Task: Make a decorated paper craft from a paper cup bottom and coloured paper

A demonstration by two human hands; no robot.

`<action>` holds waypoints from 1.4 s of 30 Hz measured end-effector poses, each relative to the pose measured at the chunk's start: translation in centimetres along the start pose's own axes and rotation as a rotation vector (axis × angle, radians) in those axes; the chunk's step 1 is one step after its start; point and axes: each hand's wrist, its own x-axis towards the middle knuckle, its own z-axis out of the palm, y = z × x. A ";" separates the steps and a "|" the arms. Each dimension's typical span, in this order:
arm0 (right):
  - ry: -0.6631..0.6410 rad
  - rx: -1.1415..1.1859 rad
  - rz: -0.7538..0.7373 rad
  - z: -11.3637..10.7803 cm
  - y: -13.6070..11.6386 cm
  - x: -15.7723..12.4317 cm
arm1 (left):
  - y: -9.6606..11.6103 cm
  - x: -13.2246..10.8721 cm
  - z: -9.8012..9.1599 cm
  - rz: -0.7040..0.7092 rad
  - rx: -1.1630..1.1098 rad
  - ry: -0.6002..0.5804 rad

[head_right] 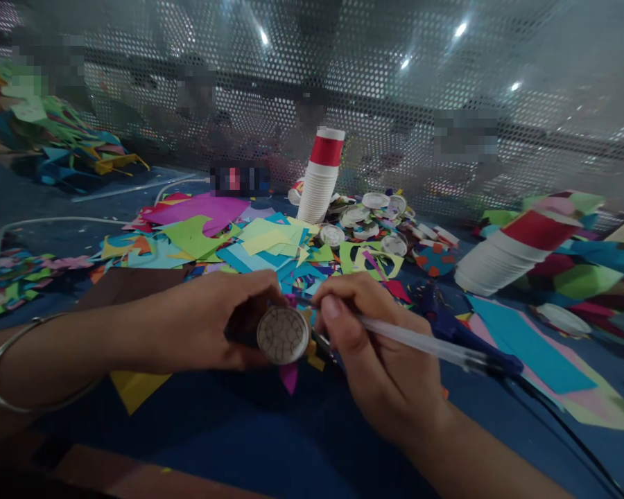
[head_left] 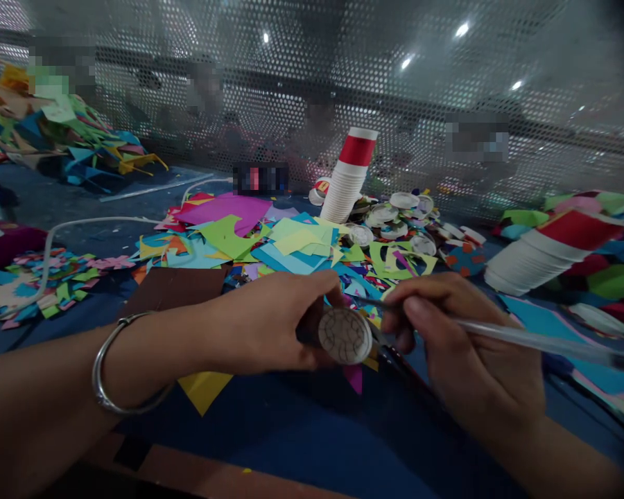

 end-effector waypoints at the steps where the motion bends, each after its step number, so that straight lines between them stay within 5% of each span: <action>1: 0.078 0.041 0.008 0.1 0.1 0.1 | 0.1 0.0 -0.1 0.001 0.041 0.062; 4: 0.186 0.034 0.009 0.3 0.6 0.8 | 0.2 0.1 -0.3 0.007 0.161 0.210; 10: -0.021 -0.116 0.173 0.0 1.9 2.0 | 0.0 0.0 0.0 0.095 0.300 0.342; 20: -0.105 0.002 0.199 0.2 1.9 2.3 | -0.4 0.3 0.0 0.129 0.422 0.328; 31: -0.074 0.095 0.232 -0.1 1.7 2.4 | -0.7 0.2 0.3 -0.025 0.063 0.447; 38: -0.071 0.161 0.255 -0.2 1.9 2.4 | -1.7 1.4 -0.1 -0.134 -0.352 0.143; 42: -0.101 0.168 0.267 -0.3 2.1 2.3 | -1.3 1.5 -0.2 -0.175 -0.516 0.116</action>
